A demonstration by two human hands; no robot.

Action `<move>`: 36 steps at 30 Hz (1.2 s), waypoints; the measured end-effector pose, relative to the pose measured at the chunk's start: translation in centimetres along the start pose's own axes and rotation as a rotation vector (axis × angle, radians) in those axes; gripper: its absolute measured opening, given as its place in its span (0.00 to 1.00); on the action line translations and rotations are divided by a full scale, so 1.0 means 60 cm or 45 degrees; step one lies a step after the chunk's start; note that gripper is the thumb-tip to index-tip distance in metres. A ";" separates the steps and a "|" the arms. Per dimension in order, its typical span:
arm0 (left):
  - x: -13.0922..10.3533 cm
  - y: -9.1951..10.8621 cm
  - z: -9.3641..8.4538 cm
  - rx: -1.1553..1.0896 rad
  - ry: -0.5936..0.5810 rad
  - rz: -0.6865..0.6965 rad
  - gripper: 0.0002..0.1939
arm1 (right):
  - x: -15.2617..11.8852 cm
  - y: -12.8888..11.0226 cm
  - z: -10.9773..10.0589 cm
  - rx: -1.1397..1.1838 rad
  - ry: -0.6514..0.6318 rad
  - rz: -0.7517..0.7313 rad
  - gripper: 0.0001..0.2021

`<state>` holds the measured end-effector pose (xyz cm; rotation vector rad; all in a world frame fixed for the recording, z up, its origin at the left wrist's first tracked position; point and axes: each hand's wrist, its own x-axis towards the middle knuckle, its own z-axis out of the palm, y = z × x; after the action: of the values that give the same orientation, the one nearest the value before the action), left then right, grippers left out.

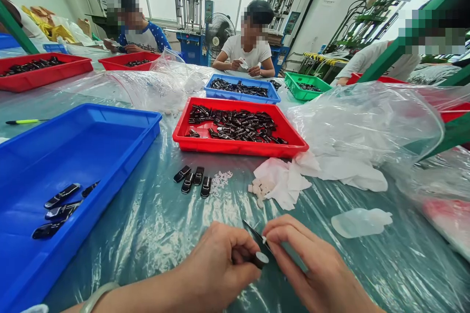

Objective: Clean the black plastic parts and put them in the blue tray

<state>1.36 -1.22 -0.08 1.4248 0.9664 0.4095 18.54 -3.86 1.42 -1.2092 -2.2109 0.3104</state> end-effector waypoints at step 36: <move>-0.005 0.010 -0.003 0.101 -0.041 0.039 0.06 | -0.034 -0.002 0.000 0.329 -0.088 0.011 0.17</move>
<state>1.22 -1.22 0.59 1.5151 0.9445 0.3732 19.32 -5.61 0.70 -1.0816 -2.1442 0.6291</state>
